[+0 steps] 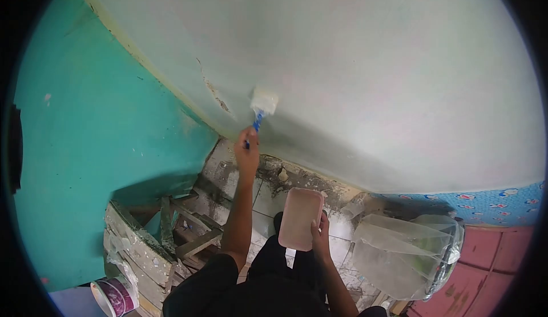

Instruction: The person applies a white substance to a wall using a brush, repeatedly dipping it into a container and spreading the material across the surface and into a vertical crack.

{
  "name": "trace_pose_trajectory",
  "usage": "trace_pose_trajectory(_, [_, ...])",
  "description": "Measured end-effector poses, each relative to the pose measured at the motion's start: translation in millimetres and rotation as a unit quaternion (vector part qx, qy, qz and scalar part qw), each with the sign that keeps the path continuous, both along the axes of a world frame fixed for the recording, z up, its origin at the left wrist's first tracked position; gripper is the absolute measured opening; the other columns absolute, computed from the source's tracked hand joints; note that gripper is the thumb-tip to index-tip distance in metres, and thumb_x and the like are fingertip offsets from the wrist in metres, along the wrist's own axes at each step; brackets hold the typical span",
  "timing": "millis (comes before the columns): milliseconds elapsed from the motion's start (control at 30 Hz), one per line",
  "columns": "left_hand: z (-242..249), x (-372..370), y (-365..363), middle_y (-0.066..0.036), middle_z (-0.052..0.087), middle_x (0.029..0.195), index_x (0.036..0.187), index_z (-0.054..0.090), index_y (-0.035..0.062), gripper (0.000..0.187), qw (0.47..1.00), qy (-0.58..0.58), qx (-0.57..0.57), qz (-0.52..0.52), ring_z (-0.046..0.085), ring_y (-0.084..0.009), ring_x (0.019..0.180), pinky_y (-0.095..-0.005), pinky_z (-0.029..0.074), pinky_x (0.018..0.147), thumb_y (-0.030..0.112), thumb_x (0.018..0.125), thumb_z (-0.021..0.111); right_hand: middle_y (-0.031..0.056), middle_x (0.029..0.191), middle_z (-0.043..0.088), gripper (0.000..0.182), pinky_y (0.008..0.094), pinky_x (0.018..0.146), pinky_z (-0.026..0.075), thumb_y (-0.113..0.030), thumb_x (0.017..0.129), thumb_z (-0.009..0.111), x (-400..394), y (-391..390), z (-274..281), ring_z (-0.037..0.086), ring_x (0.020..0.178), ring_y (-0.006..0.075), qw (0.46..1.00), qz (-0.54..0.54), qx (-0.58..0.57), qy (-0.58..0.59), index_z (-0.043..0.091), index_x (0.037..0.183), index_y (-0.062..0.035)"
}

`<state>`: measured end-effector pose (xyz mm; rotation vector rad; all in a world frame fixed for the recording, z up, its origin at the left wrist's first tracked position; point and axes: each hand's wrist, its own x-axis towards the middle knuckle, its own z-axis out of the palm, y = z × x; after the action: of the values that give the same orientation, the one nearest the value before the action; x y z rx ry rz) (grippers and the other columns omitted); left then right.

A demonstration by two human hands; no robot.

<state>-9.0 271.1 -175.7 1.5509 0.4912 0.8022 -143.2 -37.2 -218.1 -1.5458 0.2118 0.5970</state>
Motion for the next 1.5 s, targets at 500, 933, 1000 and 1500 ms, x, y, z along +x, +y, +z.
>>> trace_pose_trajectory(500, [-197,-1,19,-0.018,0.057,0.063,0.073,0.059,-0.0058,0.036,0.939,0.326,0.096,0.053,0.053,-0.0355,0.057,-0.0445,0.039,0.055,0.023,0.093,0.052,0.0154,0.122,0.051,0.065,0.0375,0.094,0.044,-0.043,0.098,0.053,-5,-3,6,0.052,0.110,0.0213,1.000,0.005,-0.027,-0.005,0.027,0.145,-0.0066])
trace_pose_trajectory(933, [145,-24,2,0.001,0.048,0.065,0.093,0.064,-0.0012,0.027,0.997,-0.047,-0.042,0.046,0.040,-0.0051,0.059,-0.0230,0.032,0.053,0.023,0.098,0.053,0.0171,0.123,0.048,0.067,0.0392,0.097,0.042,-0.039,0.097,0.054,11,11,21,0.050,0.113,0.0240,1.000,0.018,0.015,-0.018,0.025,0.145,-0.0043])
trace_pose_trajectory(1000, [151,-19,0,0.003,0.047,0.068,0.097,0.063,-0.0001,0.027,0.995,-0.082,-0.039,0.042,0.039,-0.0041,0.061,-0.0217,0.031,0.054,0.025,0.099,0.054,0.0168,0.122,0.048,0.068,0.0391,0.097,0.042,-0.040,0.097,0.055,11,11,17,0.051,0.113,0.0239,0.999,0.016,0.023,-0.026,0.024,0.146,-0.0044])
trace_pose_trajectory(1500, [-111,-29,18,-0.018,0.059,0.067,0.081,0.062,-0.0046,0.034,0.956,0.251,0.133,0.072,0.055,-0.0332,0.058,-0.0410,0.042,0.056,0.026,0.092,0.056,0.0167,0.127,0.050,0.063,0.0383,0.098,0.041,-0.041,0.098,0.053,12,10,45,0.049,0.117,0.0235,0.998,0.010,0.051,-0.042,0.027,0.144,-0.0069])
